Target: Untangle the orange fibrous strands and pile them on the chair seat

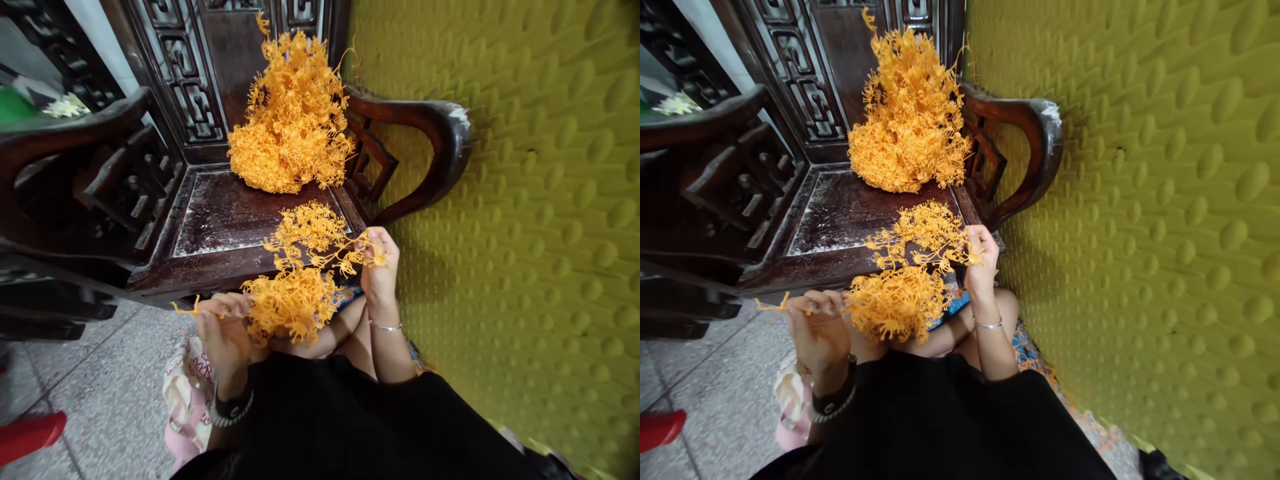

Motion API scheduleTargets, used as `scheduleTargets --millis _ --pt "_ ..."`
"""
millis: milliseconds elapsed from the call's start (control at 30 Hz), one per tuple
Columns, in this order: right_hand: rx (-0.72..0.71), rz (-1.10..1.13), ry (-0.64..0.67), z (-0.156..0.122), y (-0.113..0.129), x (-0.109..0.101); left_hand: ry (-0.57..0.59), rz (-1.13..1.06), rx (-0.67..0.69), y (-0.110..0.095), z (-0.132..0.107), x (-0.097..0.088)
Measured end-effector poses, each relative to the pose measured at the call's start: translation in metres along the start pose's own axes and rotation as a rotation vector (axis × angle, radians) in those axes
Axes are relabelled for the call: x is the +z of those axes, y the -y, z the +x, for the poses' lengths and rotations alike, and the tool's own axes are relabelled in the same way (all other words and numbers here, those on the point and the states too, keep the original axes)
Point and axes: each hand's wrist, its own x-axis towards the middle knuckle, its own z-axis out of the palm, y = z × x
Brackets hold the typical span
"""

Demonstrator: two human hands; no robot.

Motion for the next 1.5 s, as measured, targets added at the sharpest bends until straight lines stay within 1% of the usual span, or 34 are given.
scheduleTargets --millis 167,333,400,500,533,567,600,667,733,767,833,933,1000,1100,1200,1267,1333,1400,1467,1500 --pt "-0.038 0.091 -0.055 0.001 0.007 0.000 -0.111 -0.023 -0.035 -0.007 0.005 -0.023" --pt "-0.050 0.141 -0.116 -0.004 0.008 0.005 -0.210 0.007 -0.079 -0.011 0.005 -0.036" --pt "-0.064 0.187 -0.155 -0.001 0.012 -0.002 -0.268 0.013 -0.039 -0.017 0.008 -0.046" --pt "-0.182 0.257 -0.282 0.008 0.027 -0.024 -0.382 0.074 0.088 -0.032 0.015 -0.071" --pt "-0.214 0.247 -0.294 0.010 0.032 -0.032 -0.395 0.116 0.107 -0.037 0.016 -0.080" --pt "-0.214 0.211 -0.256 0.010 0.037 -0.038 -0.386 0.140 0.094 -0.041 0.017 -0.087" --pt "-0.192 0.153 -0.186 0.009 0.040 -0.043 -0.368 0.151 0.061 -0.044 0.017 -0.093" --pt "-0.107 -0.009 0.026 0.004 0.042 -0.044 -0.305 0.125 -0.048 -0.046 0.015 -0.096" --pt "-0.063 -0.198 0.207 0.001 0.038 -0.037 -0.242 0.054 -0.141 -0.042 0.011 -0.089" --pt "-0.074 -0.295 0.263 0.003 0.034 -0.032 -0.219 0.015 -0.167 -0.039 0.010 -0.084" --pt "-0.166 -0.483 0.300 0.013 0.022 -0.022 -0.196 -0.057 -0.179 -0.033 0.008 -0.070" --pt "-0.343 -0.732 0.295 0.043 -0.002 -0.010 -0.182 -0.128 -0.166 -0.024 0.010 -0.049" --pt "-0.398 -0.885 0.340 0.063 -0.020 -0.003 -0.159 -0.153 -0.167 -0.020 0.014 -0.036" --pt "-0.380 -1.135 0.467 0.079 -0.045 0.006 -0.128 -0.184 -0.162 -0.016 0.021 -0.020" --pt "-0.313 -1.310 0.561 0.078 -0.062 0.009 -0.113 -0.232 -0.147 -0.013 0.027 -0.010" --pt "-0.273 -1.319 0.598 0.075 -0.068 0.007 -0.098 -0.259 -0.147 -0.012 0.030 -0.006" --pt "-0.264 -1.258 0.604 0.072 -0.067 0.003 -0.083 -0.281 -0.154 -0.011 0.034 -0.003" --pt "-0.328 -1.159 0.556 0.068 -0.060 0.001 -0.073 -0.295 -0.156 -0.011 0.037 0.001" --pt "-0.432 -1.030 0.479 0.057 -0.046 0.001 -0.075 -0.296 -0.154 -0.012 0.040 0.007" --pt "-0.462 -0.958 0.463 0.049 -0.038 0.003 -0.080 -0.293 -0.152 -0.013 0.042 0.010"
